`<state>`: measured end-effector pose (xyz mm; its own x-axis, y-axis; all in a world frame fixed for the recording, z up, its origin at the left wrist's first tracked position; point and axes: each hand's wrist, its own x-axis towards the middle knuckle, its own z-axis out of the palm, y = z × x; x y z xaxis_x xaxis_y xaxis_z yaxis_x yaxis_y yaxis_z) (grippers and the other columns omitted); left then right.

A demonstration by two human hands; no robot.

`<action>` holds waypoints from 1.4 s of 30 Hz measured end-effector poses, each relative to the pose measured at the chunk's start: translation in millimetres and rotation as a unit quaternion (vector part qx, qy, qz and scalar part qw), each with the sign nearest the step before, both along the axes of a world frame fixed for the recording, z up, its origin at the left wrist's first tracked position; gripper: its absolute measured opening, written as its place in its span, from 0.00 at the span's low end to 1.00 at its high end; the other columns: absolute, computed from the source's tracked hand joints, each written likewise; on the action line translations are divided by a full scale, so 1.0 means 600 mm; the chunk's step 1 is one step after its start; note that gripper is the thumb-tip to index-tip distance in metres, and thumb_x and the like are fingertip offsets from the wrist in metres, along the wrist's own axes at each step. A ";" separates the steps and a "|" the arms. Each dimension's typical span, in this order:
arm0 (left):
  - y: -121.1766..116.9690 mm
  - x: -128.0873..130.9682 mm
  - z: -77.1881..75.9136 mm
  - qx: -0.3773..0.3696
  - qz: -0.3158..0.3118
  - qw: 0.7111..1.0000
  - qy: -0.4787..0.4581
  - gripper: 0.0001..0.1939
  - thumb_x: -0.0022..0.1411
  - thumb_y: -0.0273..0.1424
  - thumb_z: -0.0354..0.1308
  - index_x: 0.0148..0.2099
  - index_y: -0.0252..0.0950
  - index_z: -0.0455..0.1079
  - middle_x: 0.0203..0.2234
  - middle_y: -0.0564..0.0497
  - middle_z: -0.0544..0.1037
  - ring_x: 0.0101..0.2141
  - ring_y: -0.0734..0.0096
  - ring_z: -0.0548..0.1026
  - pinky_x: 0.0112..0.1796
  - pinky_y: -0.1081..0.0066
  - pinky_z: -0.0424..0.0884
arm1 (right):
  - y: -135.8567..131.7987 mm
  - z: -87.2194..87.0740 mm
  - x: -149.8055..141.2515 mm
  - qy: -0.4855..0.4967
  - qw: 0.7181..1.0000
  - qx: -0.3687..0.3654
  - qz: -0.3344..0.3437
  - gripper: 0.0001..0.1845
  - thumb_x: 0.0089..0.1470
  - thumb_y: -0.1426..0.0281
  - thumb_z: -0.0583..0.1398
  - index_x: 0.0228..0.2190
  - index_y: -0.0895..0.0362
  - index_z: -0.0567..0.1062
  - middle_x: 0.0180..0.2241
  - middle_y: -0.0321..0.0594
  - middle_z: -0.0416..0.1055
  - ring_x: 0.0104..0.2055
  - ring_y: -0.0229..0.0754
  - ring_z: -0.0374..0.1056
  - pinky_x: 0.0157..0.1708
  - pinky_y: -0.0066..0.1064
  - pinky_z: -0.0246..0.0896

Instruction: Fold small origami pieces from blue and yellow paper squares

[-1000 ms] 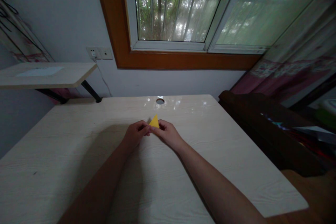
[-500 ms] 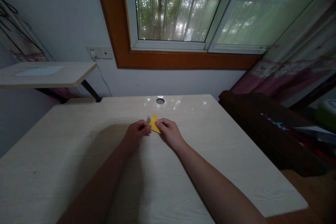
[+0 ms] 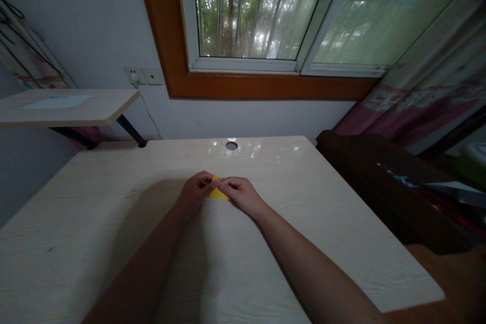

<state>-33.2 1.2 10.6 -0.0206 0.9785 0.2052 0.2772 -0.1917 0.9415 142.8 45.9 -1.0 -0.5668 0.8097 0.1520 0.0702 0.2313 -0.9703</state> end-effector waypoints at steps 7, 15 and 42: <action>-0.001 -0.002 -0.002 -0.015 0.019 1.000 -0.006 0.11 0.56 0.37 0.61 0.28 0.34 0.70 0.22 0.55 0.68 0.25 0.74 0.66 0.27 0.76 0.62 | -0.002 0.002 0.000 -0.027 0.999 0.022 0.002 0.15 0.56 0.59 0.60 0.30 0.57 0.80 0.28 0.37 0.74 0.30 0.39 0.67 0.32 0.29 0.60; -0.002 -0.002 -0.005 -0.040 0.049 0.998 -0.024 0.11 0.54 0.37 0.61 0.27 0.35 0.69 0.21 0.56 0.69 0.24 0.74 0.66 0.27 0.75 0.61 | -0.001 0.008 0.001 -0.015 1.000 0.011 0.004 0.13 0.55 0.63 0.59 0.29 0.57 0.79 0.27 0.37 0.74 0.30 0.39 0.67 0.34 0.30 0.61; 0.008 -0.015 -0.009 -0.016 0.158 0.973 -0.171 0.14 0.56 0.41 0.60 0.29 0.36 0.66 0.25 0.55 0.70 0.28 0.73 0.69 0.32 0.74 0.68 | 0.007 0.003 -0.001 0.051 0.996 -0.016 -0.069 0.16 0.54 0.58 0.62 0.39 0.56 0.78 0.35 0.41 0.76 0.35 0.39 0.69 0.37 0.30 0.63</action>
<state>-42.5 6.0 5.0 -0.3822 0.9182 0.1036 -0.0123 -0.1172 0.9930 142.4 50.0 1.1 -0.4320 0.8847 0.1751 0.0008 0.1946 -0.9809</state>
